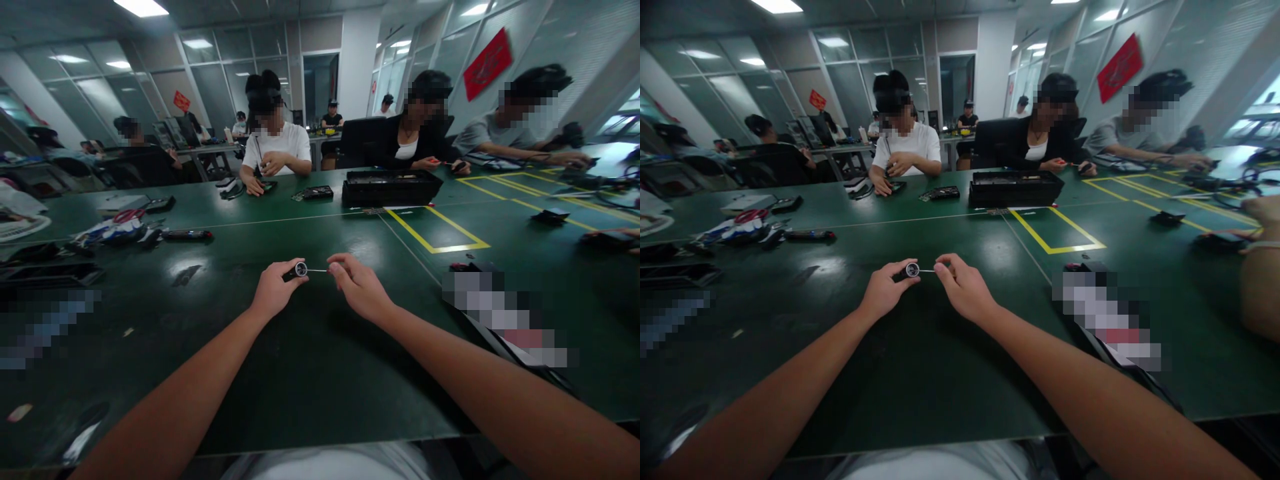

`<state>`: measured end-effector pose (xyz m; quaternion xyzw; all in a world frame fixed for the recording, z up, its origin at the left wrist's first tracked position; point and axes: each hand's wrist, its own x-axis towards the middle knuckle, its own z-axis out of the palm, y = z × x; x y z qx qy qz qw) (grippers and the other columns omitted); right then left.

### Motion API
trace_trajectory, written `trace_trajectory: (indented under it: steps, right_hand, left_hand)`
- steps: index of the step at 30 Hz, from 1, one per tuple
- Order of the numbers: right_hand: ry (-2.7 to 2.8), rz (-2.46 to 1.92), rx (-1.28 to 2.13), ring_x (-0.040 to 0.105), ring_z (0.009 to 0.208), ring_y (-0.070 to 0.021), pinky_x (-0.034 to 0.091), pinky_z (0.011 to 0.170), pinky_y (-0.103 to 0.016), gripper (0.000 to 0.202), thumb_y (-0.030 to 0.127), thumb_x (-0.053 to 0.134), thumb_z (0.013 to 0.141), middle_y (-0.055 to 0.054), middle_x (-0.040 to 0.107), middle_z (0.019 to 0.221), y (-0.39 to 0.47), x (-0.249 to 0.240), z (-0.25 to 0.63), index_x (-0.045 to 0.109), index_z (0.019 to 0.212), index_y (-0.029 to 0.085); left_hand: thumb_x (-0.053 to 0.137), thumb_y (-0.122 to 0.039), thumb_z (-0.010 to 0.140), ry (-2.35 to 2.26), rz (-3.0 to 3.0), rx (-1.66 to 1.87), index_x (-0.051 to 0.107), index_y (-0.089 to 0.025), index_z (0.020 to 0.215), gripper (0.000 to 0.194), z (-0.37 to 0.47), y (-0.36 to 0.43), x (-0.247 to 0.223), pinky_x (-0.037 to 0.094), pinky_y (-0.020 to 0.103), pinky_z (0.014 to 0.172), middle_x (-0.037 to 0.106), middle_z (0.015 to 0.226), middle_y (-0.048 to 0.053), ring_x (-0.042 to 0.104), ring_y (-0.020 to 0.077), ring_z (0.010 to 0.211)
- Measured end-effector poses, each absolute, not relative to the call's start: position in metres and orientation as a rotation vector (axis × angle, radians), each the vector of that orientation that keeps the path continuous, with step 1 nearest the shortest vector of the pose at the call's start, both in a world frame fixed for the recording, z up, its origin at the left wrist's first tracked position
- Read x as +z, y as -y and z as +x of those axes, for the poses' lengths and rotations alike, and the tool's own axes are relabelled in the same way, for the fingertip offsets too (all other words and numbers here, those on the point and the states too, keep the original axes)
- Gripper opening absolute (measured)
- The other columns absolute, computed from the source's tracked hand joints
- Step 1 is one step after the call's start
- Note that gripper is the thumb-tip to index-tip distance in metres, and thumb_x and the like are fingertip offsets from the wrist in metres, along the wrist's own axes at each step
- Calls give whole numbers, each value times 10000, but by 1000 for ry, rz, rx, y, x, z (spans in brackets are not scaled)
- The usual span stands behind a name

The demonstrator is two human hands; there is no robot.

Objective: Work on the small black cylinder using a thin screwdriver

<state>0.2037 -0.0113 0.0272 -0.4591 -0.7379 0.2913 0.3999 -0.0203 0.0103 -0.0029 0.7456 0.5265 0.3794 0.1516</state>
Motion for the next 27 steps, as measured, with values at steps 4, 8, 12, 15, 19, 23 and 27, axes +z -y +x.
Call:
trace_trajectory:
  steps: [4, 8, 12, 15, 19, 23, 27]
  right_hand:
    - [1820, -1220, 655, 564, 624, -172, 394, 595, -312, 316, 389, 368, 1022, -12, 616, 743, 10, 27, 202, 627, 1065, 212]
    - [1860, -1207, 612, 569, 650, -175, 401, 600, -308, 232, 292, 428, 986, -26, 638, 812, 13, 29, 202, 578, 1141, 207]
    - [1872, -1138, 684, 607, 747, -188, 440, 648, -308, 222, 288, 470, 967, -28, 646, 862, 14, 27, 203, 559, 1159, 218]
    - [1825, -1196, 722, 598, 684, -183, 424, 605, -308, 260, 391, 426, 999, -16, 636, 797, 11, 26, 203, 594, 1103, 222]
    - [1766, -1243, 670, 571, 615, -166, 402, 574, -309, 289, 386, 388, 1010, -20, 651, 792, 10, 27, 204, 622, 1021, 217]
    - [1773, -1173, 641, 563, 617, -170, 411, 578, -311, 212, 327, 443, 984, -2, 621, 763, 12, 25, 203, 541, 1137, 219]
    - [1811, -1076, 665, 622, 786, -192, 465, 690, -323, 201, 305, 498, 960, -33, 645, 880, 14, 23, 202, 522, 1141, 220]
  left_hand:
    - [768, -246, 827, -1489, 2183, 1090, 688, -275, 1229, 410, -17, -10, -2, 457, 431, 1014, 711, 1207, 39, 631, 245, 1112]
    - [775, -243, 824, -1480, 2180, 1087, 688, -274, 1229, 416, -17, -11, -5, 460, 417, 1001, 715, 1199, 32, 633, 240, 1101]
    - [765, -249, 833, -1501, 2159, 1106, 683, -274, 1235, 412, -19, -11, -4, 460, 414, 995, 713, 1200, 33, 633, 242, 1104]
    - [760, -254, 838, -1506, 2170, 1075, 686, -281, 1229, 399, -18, -10, -2, 462, 420, 978, 715, 1193, 31, 633, 245, 1089]
    - [767, -265, 833, -1491, 2213, 1035, 692, -285, 1214, 389, -14, -6, 2, 465, 423, 940, 728, 1158, 22, 636, 241, 1033]
    - [756, -273, 844, -1480, 2209, 1052, 686, -284, 1224, 386, -14, -6, 2, 460, 424, 946, 724, 1174, 24, 635, 241, 1043]
    - [756, -256, 839, -1499, 2178, 1078, 680, -269, 1233, 401, -17, -8, 2, 456, 426, 961, 718, 1191, 35, 636, 243, 1050]
